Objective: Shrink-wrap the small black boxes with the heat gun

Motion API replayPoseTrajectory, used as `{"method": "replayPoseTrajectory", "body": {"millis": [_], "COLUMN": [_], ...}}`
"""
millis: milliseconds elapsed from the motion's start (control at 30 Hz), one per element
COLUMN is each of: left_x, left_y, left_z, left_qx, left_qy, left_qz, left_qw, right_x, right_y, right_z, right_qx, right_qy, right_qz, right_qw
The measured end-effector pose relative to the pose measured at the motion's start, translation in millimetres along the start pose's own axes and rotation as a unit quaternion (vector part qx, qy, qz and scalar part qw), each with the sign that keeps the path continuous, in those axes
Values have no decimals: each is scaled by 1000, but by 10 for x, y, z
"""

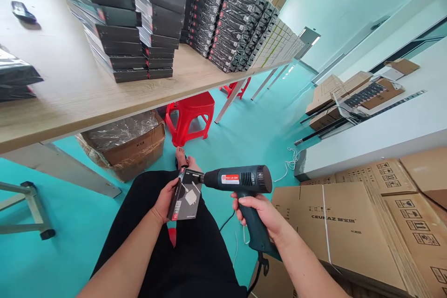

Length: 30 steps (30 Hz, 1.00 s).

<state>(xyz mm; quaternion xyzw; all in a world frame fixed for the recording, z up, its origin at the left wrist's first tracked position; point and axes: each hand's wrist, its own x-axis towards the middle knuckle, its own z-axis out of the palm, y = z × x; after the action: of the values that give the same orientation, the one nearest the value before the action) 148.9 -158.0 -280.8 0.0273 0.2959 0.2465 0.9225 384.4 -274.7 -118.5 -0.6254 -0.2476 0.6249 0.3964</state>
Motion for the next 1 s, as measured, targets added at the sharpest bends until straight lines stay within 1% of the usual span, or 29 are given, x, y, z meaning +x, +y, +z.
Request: {"method": "replayPoseTrajectory", "body": {"millis": [67,167,200,233,267,367,400,433,533,567,600,667,733,767,800,867,900,933,1000], "left_x": [-6,-11,-9,-6,-2,3,3,4,22,36,53,97,142,163,181,206,213,215,209], "left_y": [-1,0,0,-1,-1,0,1,2,1,-3,-8,-20,-28,-29,-28,-25,-24,-24,-25], "left_z": [5,6,7,9,12,19,17,11,-27,-45,-63,-99,-130,-142,-152,-161,-160,-156,-145], "left_qx": [-3,-20,-25,-28,-27,-18,-16,-17,-23,-26,-30,-38,-46,-51,-55,-62,-65,-67,-70], "left_qy": [-2,-7,-9,-11,-12,-9,-7,-5,0,0,2,11,20,20,16,8,4,-1,-13], "left_qz": [9,17,18,16,13,3,3,6,27,41,59,92,109,107,100,84,77,69,57], "left_qw": [1000,1000,999,999,999,1000,1000,1000,999,999,998,995,993,993,993,994,995,995,996], "right_x": [-94,-230,-262,-282,-293,-294,-295,-301,-344,-359,-372,-393,-421,-443,-470,-528,-551,-567,-577], "right_y": [42,101,117,130,141,174,187,203,263,283,302,331,356,369,384,416,429,438,436], "right_z": [-5,-18,-19,-18,-15,-10,-10,-11,-8,-5,-5,-11,-22,-23,-17,25,58,95,160], "right_qx": [-39,-96,-106,-107,-101,-67,-65,-70,-79,-67,-48,-3,23,29,33,51,64,74,80], "right_qy": [-27,-103,-120,-123,-110,-35,-28,-39,-118,-130,-121,-58,8,19,16,-21,-41,-51,-34], "right_qz": [35,98,105,101,90,53,52,57,86,88,83,61,48,52,59,76,72,57,8], "right_qw": [998,985,982,981,985,996,996,995,986,985,988,996,999,998,998,996,995,994,996]}}
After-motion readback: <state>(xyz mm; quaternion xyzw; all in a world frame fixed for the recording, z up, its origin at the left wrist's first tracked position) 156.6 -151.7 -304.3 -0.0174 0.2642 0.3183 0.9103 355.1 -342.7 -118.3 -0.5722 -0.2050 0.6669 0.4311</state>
